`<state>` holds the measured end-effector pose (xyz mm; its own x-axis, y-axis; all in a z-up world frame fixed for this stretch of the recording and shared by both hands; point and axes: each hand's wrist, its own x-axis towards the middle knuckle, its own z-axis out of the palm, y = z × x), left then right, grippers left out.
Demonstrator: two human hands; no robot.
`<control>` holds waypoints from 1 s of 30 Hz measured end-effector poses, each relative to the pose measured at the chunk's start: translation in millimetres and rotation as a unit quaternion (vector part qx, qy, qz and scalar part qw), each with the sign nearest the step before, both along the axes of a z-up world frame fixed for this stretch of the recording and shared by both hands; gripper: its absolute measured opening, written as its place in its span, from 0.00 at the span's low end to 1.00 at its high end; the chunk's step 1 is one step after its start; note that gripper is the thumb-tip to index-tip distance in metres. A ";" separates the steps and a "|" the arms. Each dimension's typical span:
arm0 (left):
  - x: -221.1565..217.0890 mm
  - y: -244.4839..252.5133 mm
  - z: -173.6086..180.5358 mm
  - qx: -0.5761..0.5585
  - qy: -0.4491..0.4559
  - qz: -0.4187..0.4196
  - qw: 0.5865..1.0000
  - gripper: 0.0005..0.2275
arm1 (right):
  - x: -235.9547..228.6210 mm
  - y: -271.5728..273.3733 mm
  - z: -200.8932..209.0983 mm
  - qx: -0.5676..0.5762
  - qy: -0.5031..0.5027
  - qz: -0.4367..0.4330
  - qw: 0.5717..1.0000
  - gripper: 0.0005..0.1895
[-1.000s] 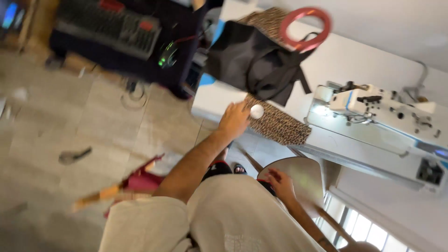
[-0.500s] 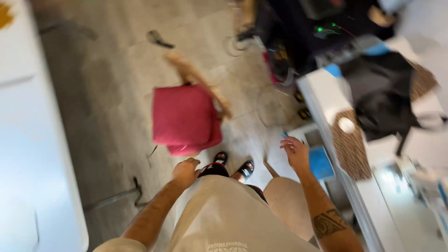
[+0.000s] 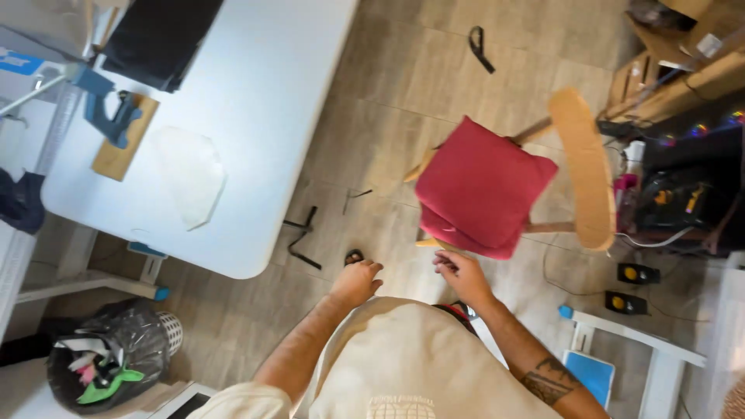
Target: The person is organizing fabric pieces, cutting straps with scissors, and using a laser cutter to process materials in a workshop.
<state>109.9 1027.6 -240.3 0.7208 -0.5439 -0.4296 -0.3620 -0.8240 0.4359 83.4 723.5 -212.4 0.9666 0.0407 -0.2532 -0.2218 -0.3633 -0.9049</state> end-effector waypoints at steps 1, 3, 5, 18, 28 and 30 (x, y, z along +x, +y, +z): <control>6.4 29.2 2.9 0.002 0.003 0.014 1.000 0.17 | 14.7 23.4 9.3 0.002 0.003 0.014 1.000 0.17; 13.7 90.8 10.8 0.065 0.014 0.044 0.997 0.15 | 41.7 73.9 28.5 -0.012 -0.004 0.061 0.998 0.18; 16.8 142.8 18.1 0.082 0.016 0.070 0.994 0.16 | 56.4 103.8 25.4 -0.052 -0.018 0.103 0.993 0.18; 64.4 208.7 41.7 0.048 0.098 0.251 0.962 0.21 | 197.2 138.2 -9.9 -0.076 0.033 0.137 0.987 0.15; 202.6 178.2 14.9 0.095 0.132 0.273 0.948 0.20 | 411.3 126.1 -40.0 -0.054 0.027 0.217 0.974 0.16; 257.0 171.8 19.5 0.097 0.148 0.304 0.936 0.21 | 464.6 104.5 -43.2 -0.083 0.058 0.260 0.960 0.15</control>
